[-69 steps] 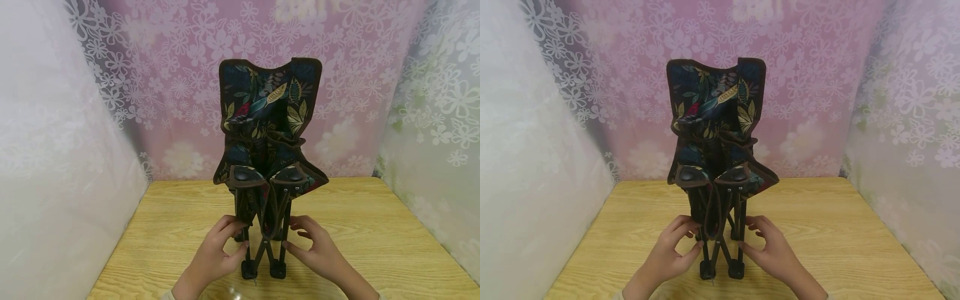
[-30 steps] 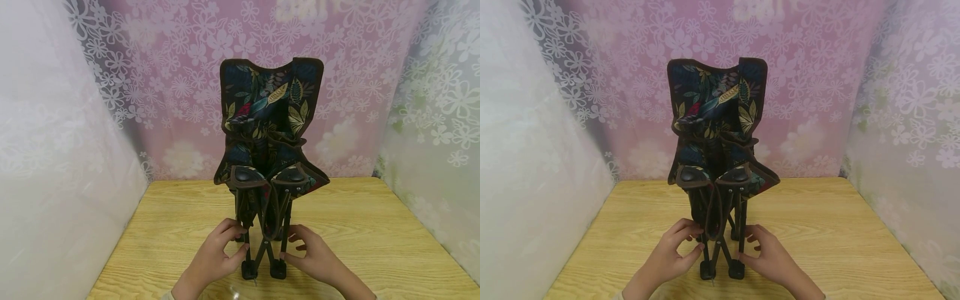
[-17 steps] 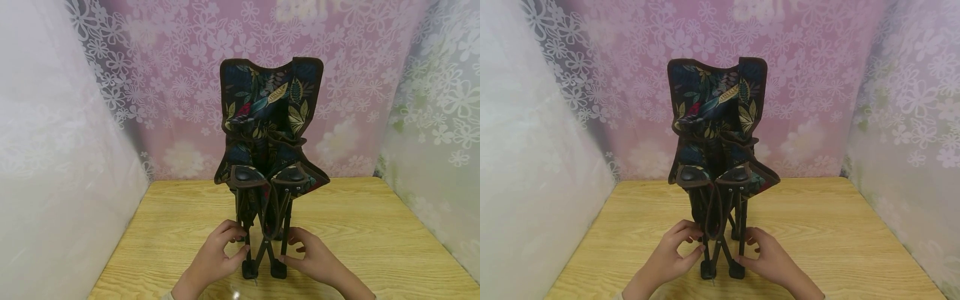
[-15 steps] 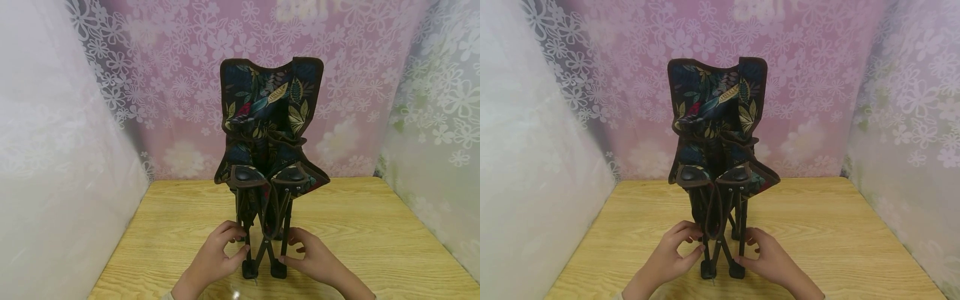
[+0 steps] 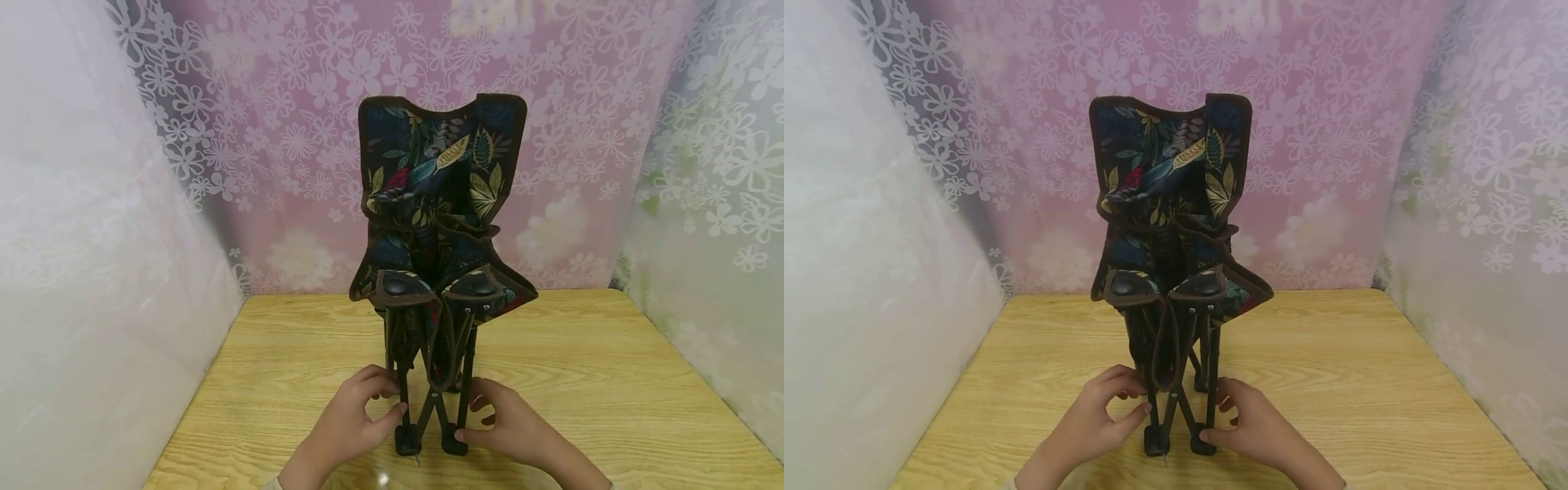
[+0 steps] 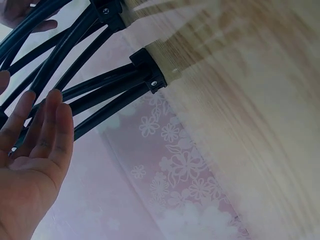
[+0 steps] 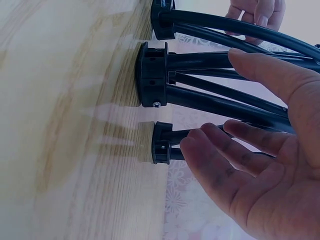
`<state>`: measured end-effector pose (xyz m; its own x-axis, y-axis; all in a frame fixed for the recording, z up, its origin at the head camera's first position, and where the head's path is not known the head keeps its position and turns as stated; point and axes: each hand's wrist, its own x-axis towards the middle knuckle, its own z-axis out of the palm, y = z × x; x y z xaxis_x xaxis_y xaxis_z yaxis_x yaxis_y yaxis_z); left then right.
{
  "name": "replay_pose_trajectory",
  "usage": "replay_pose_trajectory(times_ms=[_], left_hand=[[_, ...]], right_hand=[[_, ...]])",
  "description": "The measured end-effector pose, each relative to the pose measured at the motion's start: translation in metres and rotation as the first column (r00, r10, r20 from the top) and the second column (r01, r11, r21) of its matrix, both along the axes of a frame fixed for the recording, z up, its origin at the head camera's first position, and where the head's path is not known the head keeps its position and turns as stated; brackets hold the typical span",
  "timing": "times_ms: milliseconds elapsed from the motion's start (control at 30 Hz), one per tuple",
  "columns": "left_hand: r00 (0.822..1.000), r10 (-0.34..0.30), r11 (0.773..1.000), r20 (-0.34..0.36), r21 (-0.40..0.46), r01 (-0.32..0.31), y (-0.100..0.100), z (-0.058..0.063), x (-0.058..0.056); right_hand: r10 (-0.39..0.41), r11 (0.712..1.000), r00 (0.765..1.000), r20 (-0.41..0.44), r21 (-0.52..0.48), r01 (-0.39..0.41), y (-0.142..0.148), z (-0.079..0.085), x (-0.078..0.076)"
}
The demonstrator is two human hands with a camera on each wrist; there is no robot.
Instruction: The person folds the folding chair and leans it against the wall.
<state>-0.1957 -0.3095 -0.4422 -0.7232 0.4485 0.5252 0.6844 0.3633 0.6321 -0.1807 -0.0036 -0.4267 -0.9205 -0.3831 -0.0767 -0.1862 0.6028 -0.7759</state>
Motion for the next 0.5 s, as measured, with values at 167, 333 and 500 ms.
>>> replay_pose_trajectory(times_ms=[167,333,500], left_hand=[[0.997,0.018,0.999,0.080,-0.033,-0.016,-0.0010,-0.0009,-0.0011],[0.987,0.037,0.997,0.157,-0.072,-0.026,-0.0017,-0.0016,-0.0014],[0.967,0.042,0.991,0.250,-0.130,-0.009,-0.0038,-0.0015,-0.0029]], right_hand=[[0.004,1.000,1.000,0.002,0.002,-0.004,-0.0010,0.0020,0.0014],[0.009,1.000,1.000,0.010,0.011,-0.009,-0.0010,0.0024,0.0021],[0.015,1.000,0.999,0.029,0.010,-0.015,0.0000,-0.0006,0.0016]])
